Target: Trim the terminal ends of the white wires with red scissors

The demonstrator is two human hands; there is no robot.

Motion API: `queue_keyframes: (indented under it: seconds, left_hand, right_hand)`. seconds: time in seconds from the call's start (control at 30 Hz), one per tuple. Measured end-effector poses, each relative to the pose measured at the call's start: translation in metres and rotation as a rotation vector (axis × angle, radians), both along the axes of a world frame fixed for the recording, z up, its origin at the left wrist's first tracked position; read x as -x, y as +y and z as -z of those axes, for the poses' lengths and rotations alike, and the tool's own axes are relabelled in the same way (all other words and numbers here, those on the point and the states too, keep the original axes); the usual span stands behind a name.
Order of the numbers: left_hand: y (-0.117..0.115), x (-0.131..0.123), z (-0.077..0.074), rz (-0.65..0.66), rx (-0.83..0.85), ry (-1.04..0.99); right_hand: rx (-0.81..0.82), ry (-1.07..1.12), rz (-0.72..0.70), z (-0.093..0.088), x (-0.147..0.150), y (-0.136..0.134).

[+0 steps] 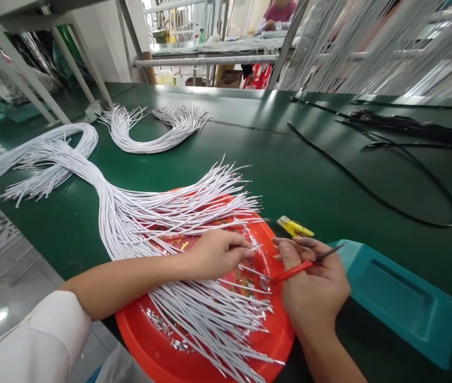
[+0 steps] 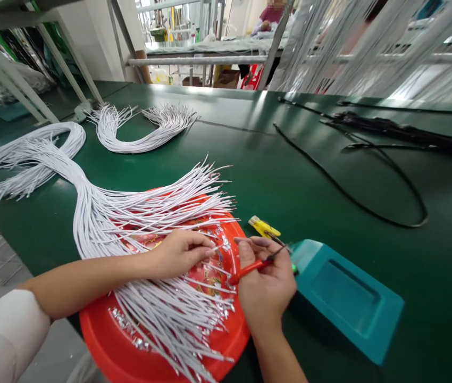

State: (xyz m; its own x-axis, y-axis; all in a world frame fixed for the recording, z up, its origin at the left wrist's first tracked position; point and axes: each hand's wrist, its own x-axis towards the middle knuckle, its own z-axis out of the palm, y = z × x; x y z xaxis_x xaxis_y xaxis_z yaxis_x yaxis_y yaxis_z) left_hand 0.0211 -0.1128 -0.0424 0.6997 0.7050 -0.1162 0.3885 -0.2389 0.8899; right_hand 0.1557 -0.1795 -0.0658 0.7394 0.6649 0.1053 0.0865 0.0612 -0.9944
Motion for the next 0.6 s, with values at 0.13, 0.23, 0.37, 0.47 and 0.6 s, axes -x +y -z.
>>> queue_keyframes:
  seconds: [0.13,0.23,0.37,0.47,0.6]
  left_hand:
    - [-0.0011,-0.0011,0.0021,-0.070,-0.038,-0.096]
    - [-0.0014,-0.0010,0.0012,-0.073,-0.169,-0.107]
    - [-0.0017,-0.0011,0.0028,-0.058,-0.274,-0.081]
    - [-0.0027,-0.0008,0.0052,-0.099,-0.205,-0.025]
    - [-0.0035,-0.0001,0.0071,-0.070,-0.173,-0.027]
  right_hand:
    - [-0.016,-0.120,-0.070,-0.0006,0.0018,-0.0023]
    - [-0.025,-0.145,-0.073,-0.0026,0.0040,-0.0043]
    - [-0.001,-0.178,-0.071,-0.0044,0.0076,-0.0060]
    - [-0.012,-0.195,-0.068,-0.0028,0.0091,-0.0057]
    - [-0.047,-0.178,-0.080,-0.0009,0.0086,-0.0039]
